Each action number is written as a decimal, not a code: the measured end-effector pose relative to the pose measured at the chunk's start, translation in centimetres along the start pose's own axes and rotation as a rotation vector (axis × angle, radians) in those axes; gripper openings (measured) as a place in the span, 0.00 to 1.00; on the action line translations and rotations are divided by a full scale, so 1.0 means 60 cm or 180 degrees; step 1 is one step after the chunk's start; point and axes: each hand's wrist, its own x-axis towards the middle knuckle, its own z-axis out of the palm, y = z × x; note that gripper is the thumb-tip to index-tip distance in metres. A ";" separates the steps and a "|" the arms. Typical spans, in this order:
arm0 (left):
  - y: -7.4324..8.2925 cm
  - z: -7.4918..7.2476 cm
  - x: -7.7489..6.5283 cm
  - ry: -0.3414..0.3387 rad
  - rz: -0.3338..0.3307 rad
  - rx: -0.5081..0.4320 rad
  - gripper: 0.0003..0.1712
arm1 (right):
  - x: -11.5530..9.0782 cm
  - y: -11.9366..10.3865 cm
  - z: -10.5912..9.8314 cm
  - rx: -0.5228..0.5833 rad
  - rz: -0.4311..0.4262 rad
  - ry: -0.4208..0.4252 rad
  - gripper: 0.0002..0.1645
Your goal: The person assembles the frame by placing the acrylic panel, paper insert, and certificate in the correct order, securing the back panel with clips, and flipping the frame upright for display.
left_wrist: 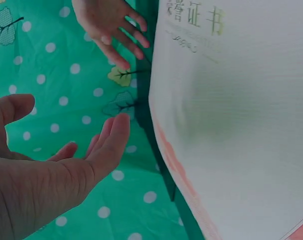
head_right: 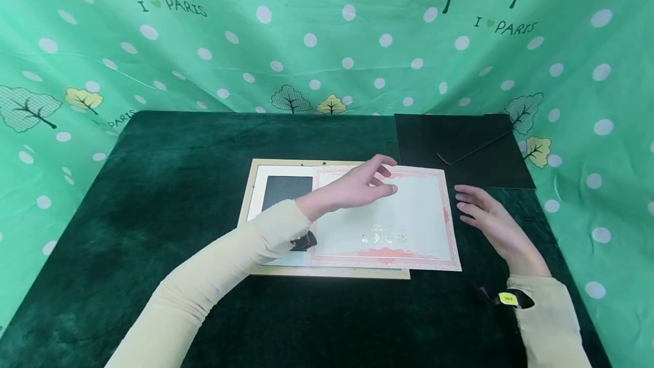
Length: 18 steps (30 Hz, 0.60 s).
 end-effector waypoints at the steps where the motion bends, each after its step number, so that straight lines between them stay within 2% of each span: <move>1: -0.003 0.003 0.001 -0.0026 -0.0014 0.0008 0.31 | 0.000 0.005 0.000 -0.0006 0.0082 -0.0017 0.33; 5: -0.015 0.013 0.007 -0.0129 -0.0032 0.0045 0.31 | 0.002 0.013 0.006 0.0041 0.0315 -0.0098 0.40; 7: -0.022 0.019 0.009 -0.0212 -0.0046 0.0101 0.32 | 0.003 0.012 0.008 0.0059 0.0345 -0.0119 0.41; 9: -0.028 0.025 0.011 -0.0315 -0.0072 0.0178 0.32 | 0.001 0.007 0.009 0.0222 0.0321 -0.0137 0.40; 12: -0.031 0.031 0.011 -0.0446 -0.0093 0.0221 0.33 | -0.003 -0.004 0.009 0.0815 0.0098 -0.0168 0.36; 15: -0.027 0.034 0.011 -0.0475 -0.0052 0.0131 0.33 | -0.010 -0.024 0.010 0.1500 -0.0287 -0.0310 0.34; 18: -0.017 0.034 0.012 -0.0426 -0.0015 -0.0034 0.32 | -0.015 -0.045 0.015 0.1835 -0.0620 -0.0517 0.33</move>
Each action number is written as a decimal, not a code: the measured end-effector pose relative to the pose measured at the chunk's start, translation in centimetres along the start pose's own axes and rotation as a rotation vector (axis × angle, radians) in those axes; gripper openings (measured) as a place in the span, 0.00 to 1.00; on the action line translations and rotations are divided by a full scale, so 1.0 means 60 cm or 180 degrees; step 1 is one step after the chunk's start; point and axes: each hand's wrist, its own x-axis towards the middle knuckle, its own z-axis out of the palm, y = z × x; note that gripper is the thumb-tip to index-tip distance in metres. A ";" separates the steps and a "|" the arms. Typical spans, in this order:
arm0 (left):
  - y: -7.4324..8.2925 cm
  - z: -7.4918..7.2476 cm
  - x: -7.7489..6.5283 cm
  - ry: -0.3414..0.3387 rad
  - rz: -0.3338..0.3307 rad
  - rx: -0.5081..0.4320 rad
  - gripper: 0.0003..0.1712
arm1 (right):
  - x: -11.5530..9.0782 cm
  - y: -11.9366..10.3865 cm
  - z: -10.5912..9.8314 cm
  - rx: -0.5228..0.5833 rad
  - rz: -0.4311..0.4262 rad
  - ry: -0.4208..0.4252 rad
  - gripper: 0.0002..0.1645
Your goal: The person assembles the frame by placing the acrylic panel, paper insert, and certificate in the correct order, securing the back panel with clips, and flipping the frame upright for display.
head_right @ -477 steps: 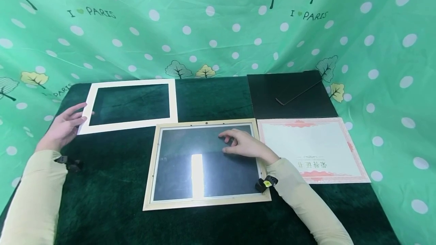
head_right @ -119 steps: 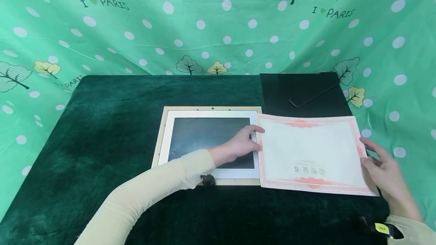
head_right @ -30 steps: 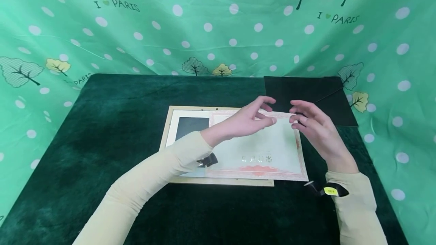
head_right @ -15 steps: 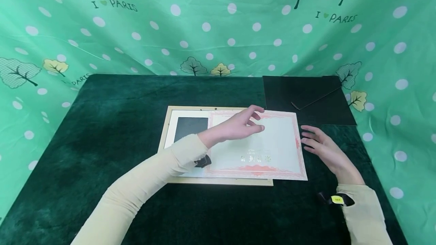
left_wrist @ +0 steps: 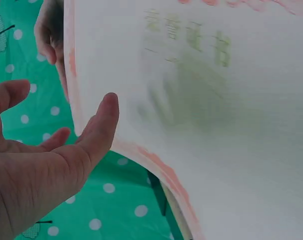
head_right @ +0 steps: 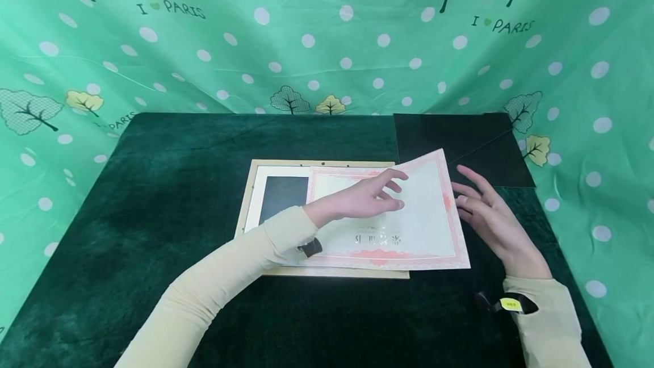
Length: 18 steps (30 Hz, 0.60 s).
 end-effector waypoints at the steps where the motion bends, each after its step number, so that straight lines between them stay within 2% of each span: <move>1: 0.004 0.001 0.000 0.0015 0.0011 -0.0053 0.32 | 0.000 -0.004 0.006 0.0044 -0.0053 -0.0071 0.32; 8: 0.013 0.010 0.004 0.0010 -0.0077 -0.0336 0.37 | 0.011 -0.012 0.042 0.0142 -0.0162 -0.0465 0.33; 13: 0.011 0.014 0.002 0.0078 0.0048 -0.0425 0.41 | 0.021 -0.012 0.058 0.0235 -0.0271 -0.0777 0.35; 18: 0.009 0.015 -0.001 0.0246 0.0143 -0.0548 0.46 | 0.031 -0.008 0.073 0.0264 -0.0321 -0.0933 0.35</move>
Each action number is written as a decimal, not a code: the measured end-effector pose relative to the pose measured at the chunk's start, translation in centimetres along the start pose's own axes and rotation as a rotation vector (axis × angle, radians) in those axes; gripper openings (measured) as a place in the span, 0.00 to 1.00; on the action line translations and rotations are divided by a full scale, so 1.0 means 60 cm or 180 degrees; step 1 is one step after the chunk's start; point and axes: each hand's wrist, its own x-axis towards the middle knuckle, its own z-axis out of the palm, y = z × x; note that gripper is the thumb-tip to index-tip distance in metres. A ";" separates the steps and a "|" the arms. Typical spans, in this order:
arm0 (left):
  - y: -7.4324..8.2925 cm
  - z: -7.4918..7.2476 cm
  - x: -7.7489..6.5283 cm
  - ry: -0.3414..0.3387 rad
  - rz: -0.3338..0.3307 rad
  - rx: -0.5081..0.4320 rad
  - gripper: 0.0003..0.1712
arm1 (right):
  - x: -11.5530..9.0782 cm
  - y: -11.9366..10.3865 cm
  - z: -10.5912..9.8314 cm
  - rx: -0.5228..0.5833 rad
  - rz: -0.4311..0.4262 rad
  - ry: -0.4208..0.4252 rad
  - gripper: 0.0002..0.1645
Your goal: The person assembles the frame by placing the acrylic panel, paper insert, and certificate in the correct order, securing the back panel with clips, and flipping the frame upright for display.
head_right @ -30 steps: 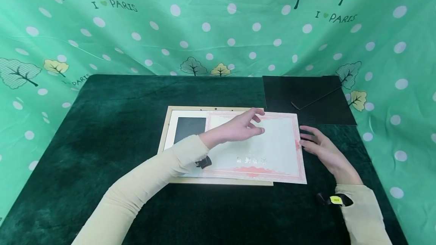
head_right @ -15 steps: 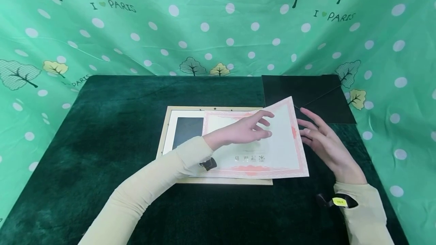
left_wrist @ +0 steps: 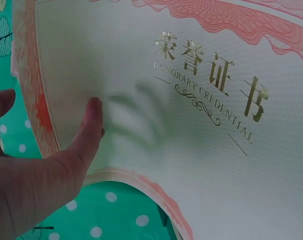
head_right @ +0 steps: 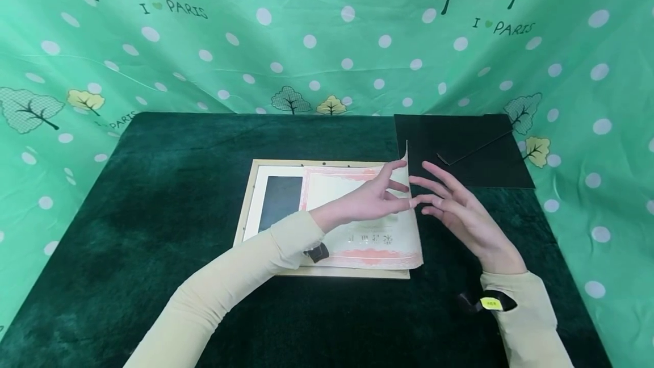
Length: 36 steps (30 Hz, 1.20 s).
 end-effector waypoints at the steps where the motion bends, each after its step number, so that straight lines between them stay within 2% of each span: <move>1: -0.001 0.000 0.000 0.0040 0.0020 -0.0004 0.47 | 0.002 0.002 0.002 -0.0025 -0.0011 -0.0021 0.35; 6: -0.004 -0.003 -0.003 0.0210 0.0121 0.0018 0.49 | 0.010 0.010 0.004 -0.0126 -0.0055 -0.0039 0.35; 13: 0.006 -0.024 -0.018 0.0364 0.0225 -0.0201 0.45 | 0.011 0.009 0.001 -0.0147 -0.0094 0.0026 0.34; 20: 0.054 -0.068 -0.047 0.0469 0.0263 -0.0325 0.36 | 0.002 0.010 -0.011 -0.0104 -0.0060 0.0272 0.34; 23: 0.077 -0.087 -0.062 0.0516 0.0377 -0.0484 0.36 | 0.003 0.014 -0.016 -0.0143 0.0041 0.0333 0.34; 28: 0.107 -0.107 -0.083 0.0489 0.0602 -0.0921 0.37 | 0.007 0.027 -0.020 -0.0120 0.0151 0.0427 0.34; 31: 0.120 -0.113 -0.093 0.0474 0.0700 -0.1110 0.37 | 0.011 0.037 -0.019 0.0034 0.0230 0.0444 0.33; 36: 0.136 -0.120 -0.103 0.0453 0.0896 -0.1258 0.37 | 0.015 0.051 -0.014 0.0450 0.0385 0.0418 0.31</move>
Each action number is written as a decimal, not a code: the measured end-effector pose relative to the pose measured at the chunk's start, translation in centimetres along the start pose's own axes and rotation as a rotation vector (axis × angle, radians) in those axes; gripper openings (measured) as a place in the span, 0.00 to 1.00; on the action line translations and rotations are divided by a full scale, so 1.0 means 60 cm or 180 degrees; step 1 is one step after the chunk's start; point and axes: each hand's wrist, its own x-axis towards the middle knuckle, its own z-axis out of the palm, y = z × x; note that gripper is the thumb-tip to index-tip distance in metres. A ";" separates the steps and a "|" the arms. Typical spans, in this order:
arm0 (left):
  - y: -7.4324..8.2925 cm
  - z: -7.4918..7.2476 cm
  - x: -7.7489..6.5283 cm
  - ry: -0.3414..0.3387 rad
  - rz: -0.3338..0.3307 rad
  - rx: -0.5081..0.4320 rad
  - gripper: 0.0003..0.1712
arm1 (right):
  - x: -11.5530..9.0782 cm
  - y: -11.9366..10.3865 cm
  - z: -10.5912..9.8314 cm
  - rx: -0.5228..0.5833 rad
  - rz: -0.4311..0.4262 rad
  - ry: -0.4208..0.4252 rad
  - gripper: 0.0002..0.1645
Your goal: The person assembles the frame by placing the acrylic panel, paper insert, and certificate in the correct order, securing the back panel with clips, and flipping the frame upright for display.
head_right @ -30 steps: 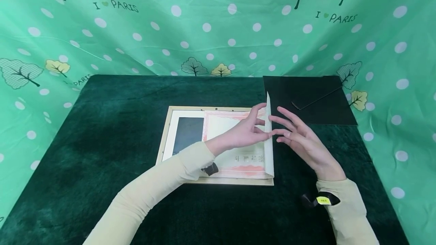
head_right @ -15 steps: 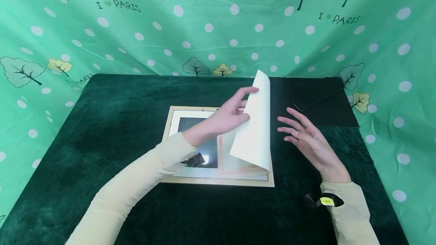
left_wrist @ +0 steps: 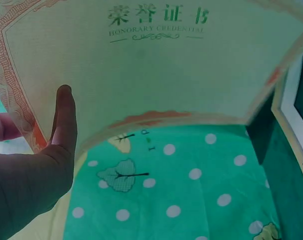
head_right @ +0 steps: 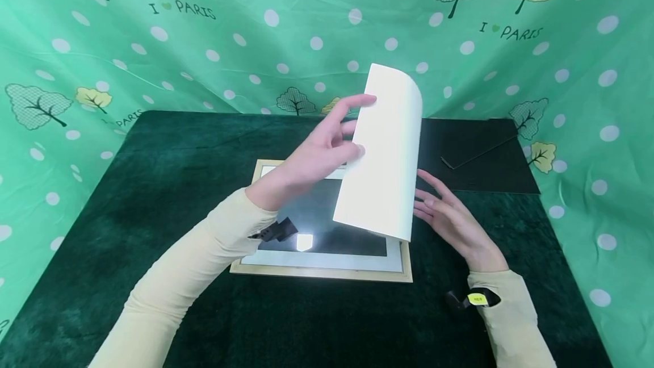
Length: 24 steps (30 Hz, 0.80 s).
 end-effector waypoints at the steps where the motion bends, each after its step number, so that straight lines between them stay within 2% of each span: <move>1: 0.002 -0.001 -0.001 -0.0003 0.0032 -0.0021 0.36 | 0.001 0.003 0.000 0.0057 0.0009 -0.0009 0.31; 5: 0.009 -0.005 -0.002 -0.0036 0.0101 -0.0102 0.36 | 0.005 0.010 -0.001 0.0109 -0.0068 -0.0037 0.35; 11: 0.013 -0.013 -0.006 -0.0046 0.0283 -0.0102 0.37 | 0.015 0.013 -0.009 0.0167 -0.0243 0.0147 0.38; 15: 0.017 -0.019 -0.009 -0.0084 0.0363 -0.0206 0.36 | 0.017 0.013 -0.016 0.0220 -0.0345 0.0176 0.39; 19: 0.020 -0.027 -0.013 -0.0116 0.0371 -0.0338 0.35 | 0.018 0.009 -0.022 0.0532 -0.0548 0.0158 0.38; 24: 0.019 -0.041 -0.019 -0.0149 0.0396 -0.0317 0.36 | 0.011 0.001 -0.028 0.0897 -0.0752 0.0261 0.37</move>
